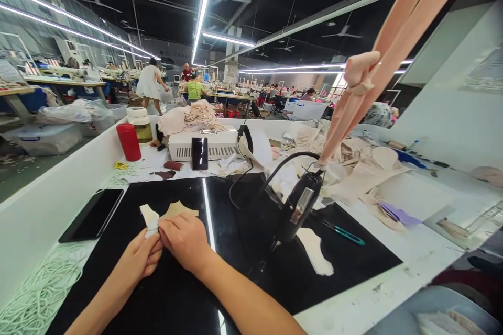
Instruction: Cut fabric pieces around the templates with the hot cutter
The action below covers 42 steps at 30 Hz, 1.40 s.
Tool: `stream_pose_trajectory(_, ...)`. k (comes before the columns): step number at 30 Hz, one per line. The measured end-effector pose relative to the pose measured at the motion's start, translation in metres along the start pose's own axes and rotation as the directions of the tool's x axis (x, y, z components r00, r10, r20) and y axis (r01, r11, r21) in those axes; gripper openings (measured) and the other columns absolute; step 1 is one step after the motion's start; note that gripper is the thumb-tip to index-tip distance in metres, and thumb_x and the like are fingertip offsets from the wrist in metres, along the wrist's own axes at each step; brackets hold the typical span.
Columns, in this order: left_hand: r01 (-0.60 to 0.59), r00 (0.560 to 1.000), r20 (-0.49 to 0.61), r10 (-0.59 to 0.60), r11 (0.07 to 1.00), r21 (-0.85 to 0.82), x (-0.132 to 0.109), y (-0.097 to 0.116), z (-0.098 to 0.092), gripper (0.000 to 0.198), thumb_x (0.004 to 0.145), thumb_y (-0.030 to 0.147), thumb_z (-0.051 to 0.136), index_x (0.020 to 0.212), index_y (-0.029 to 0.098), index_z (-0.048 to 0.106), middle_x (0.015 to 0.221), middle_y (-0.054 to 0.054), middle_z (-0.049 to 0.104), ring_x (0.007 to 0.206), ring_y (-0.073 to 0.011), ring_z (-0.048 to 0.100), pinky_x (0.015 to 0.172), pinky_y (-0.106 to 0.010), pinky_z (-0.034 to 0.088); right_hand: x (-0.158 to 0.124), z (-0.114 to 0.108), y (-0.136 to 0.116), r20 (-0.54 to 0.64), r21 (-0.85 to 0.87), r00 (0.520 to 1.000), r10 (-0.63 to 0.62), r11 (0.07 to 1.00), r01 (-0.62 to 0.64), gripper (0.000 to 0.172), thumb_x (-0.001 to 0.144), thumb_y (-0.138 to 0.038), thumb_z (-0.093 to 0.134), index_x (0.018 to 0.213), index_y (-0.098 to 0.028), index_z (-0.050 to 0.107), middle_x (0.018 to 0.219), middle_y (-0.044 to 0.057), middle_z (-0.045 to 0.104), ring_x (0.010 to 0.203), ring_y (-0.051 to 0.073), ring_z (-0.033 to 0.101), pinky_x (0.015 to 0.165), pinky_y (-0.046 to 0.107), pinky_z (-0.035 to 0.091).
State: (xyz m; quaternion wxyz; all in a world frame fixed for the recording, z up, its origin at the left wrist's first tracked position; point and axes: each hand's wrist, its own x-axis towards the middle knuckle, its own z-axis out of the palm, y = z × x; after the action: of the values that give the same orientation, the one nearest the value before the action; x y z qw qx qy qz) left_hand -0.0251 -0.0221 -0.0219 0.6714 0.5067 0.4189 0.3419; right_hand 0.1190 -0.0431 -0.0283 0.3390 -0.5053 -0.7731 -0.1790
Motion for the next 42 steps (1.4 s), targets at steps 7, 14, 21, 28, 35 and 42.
stream_pose_trajectory(7, 0.054, 0.998, -0.021, -0.055, 0.997, -0.046, -0.007, 0.004, 0.015, 0.054, 0.067, 0.056, 0.072, 0.100, 0.023, 0.045, 0.057, 0.015, 0.032, 0.040, -0.0025, 0.018, 0.042, -0.018, 0.003, -0.009, 0.004, -0.001, -0.180, 0.170, 0.981, 0.077, 0.984, -0.046, 0.011, 0.101, -0.026, 0.061, 0.099, -0.017, 0.067, 0.095, 0.002, 0.069, 0.080, 0.014, 0.067, 0.073, 0.031, 0.059)
stream_pose_trajectory(14, 0.059, 0.998, 0.019, -0.057, 0.993, -0.100, -0.012, 0.008, 0.021, 0.064, 0.069, 0.064, 0.073, 0.110, 0.024, 0.044, 0.062, 0.013, 0.034, 0.045, -0.0021, 0.018, 0.044, -0.019, 0.004, -0.014, -0.001, 0.003, -0.123, 0.437, 0.945, 0.303, 0.871, -0.223, 0.019, 0.100, -0.025, 0.052, 0.095, -0.024, 0.070, 0.088, 0.003, 0.072, 0.077, 0.018, 0.069, 0.067, 0.028, 0.053)
stream_pose_trajectory(21, 0.084, 0.993, 0.096, -0.067, 0.979, -0.187, -0.012, 0.007, 0.020, 0.077, 0.070, 0.070, 0.075, 0.123, 0.027, 0.039, 0.064, 0.013, 0.036, 0.045, -0.0016, 0.017, 0.046, -0.018, 0.003, -0.009, -0.008, 0.005, 0.076, 0.638, 0.836, 0.543, 0.618, -0.460, 0.017, 0.090, -0.035, 0.061, 0.088, -0.026, 0.074, 0.086, 0.004, 0.073, 0.074, 0.022, 0.067, 0.065, 0.030, 0.051)
stream_pose_trajectory(28, 0.132, 0.977, 0.202, -0.075, 0.949, -0.285, -0.012, 0.008, 0.019, 0.076, 0.071, 0.062, 0.080, 0.126, 0.028, 0.040, 0.065, 0.012, 0.038, 0.045, -0.0008, 0.017, 0.047, -0.018, 0.000, -0.005, -0.009, 0.014, 0.264, 0.778, 0.656, 0.707, 0.245, -0.578, 0.032, 0.074, -0.052, 0.074, 0.082, -0.021, 0.075, 0.074, 0.005, 0.071, 0.064, 0.022, 0.064, 0.056, 0.030, 0.050)
stream_pose_trajectory(35, 0.217, 0.942, 0.324, -0.092, 0.901, -0.375, -0.016, 0.015, 0.019, 0.065, 0.076, 0.047, 0.080, 0.125, 0.028, 0.042, 0.064, 0.012, 0.038, 0.044, -0.0005, 0.017, 0.047, -0.016, -0.001, -0.004, -0.008, 0.015, 0.461, 0.846, 0.570, 0.680, -0.141, -0.515, 0.044, 0.069, -0.059, 0.079, 0.082, -0.019, 0.070, 0.055, -0.004, 0.050, 0.051, 0.012, 0.043, 0.048, 0.023, 0.041)
stream_pose_trajectory(42, 0.342, 0.880, 0.463, -0.104, 0.816, -0.466, -0.010, 0.012, 0.011, 0.041, 0.084, 0.035, 0.075, 0.112, 0.029, 0.045, 0.060, 0.012, 0.031, 0.043, -0.0016, 0.012, 0.045, -0.012, -0.003, 0.003, -0.013, 0.014, 0.598, 0.801, 0.576, 0.558, -0.374, -0.468, 0.044, 0.066, -0.053, 0.084, 0.070, -0.019, 0.057, 0.062, -0.008, 0.039, 0.047, 0.004, 0.025, 0.042, 0.018, 0.031)
